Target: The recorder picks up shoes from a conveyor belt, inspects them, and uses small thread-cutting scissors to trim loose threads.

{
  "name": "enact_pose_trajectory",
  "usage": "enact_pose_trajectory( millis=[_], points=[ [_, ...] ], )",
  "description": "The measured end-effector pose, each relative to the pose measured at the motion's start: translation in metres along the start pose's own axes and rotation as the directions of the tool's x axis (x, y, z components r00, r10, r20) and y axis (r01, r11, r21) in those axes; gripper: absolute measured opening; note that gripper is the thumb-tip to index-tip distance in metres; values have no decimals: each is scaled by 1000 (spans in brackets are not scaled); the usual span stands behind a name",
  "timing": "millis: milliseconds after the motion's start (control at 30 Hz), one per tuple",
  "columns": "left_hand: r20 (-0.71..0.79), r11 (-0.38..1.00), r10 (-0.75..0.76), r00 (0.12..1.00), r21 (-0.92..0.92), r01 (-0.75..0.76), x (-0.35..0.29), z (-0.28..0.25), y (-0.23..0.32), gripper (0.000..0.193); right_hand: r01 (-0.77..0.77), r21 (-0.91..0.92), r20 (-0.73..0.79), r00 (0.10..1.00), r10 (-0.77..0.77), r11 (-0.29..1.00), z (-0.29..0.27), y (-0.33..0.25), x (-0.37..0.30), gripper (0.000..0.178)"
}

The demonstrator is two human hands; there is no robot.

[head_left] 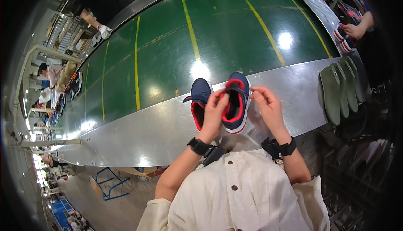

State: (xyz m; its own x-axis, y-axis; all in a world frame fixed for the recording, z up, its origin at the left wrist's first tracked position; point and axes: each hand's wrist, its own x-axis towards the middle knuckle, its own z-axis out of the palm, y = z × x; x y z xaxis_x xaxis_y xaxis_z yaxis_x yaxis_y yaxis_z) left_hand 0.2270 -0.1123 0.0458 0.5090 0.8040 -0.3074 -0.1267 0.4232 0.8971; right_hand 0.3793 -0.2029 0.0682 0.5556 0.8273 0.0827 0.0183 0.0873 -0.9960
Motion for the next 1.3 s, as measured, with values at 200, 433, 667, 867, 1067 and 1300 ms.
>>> enact_pose_trajectory(
  millis=[200,433,667,867,1067,1300],
  points=[
    [253,494,385,887,756,-430,-29,-4,19,51,-295,45,47,955,292,955,-6,42,-26,25],
    [788,-327,304,536,615,-718,-26,-57,74,44,-363,-55,129,921,367,930,5,63,-32,37],
    [859,-673,-247,448,180,-717,21,-39,81,17,-442,37,244,874,421,896,26,73,7,34],
    [841,-586,-22,541,427,-688,140,-18,105,9,-156,-220,-179,977,118,963,-36,72,-5,21],
    [369,-635,259,893,762,-131,326,21,158,24,39,-682,-209,946,-246,730,-73,76,-21,23],
    [162,-220,85,983,965,-140,476,-33,143,58,-11,-632,-194,970,-145,775,-74,73,-14,23]
  ],
)
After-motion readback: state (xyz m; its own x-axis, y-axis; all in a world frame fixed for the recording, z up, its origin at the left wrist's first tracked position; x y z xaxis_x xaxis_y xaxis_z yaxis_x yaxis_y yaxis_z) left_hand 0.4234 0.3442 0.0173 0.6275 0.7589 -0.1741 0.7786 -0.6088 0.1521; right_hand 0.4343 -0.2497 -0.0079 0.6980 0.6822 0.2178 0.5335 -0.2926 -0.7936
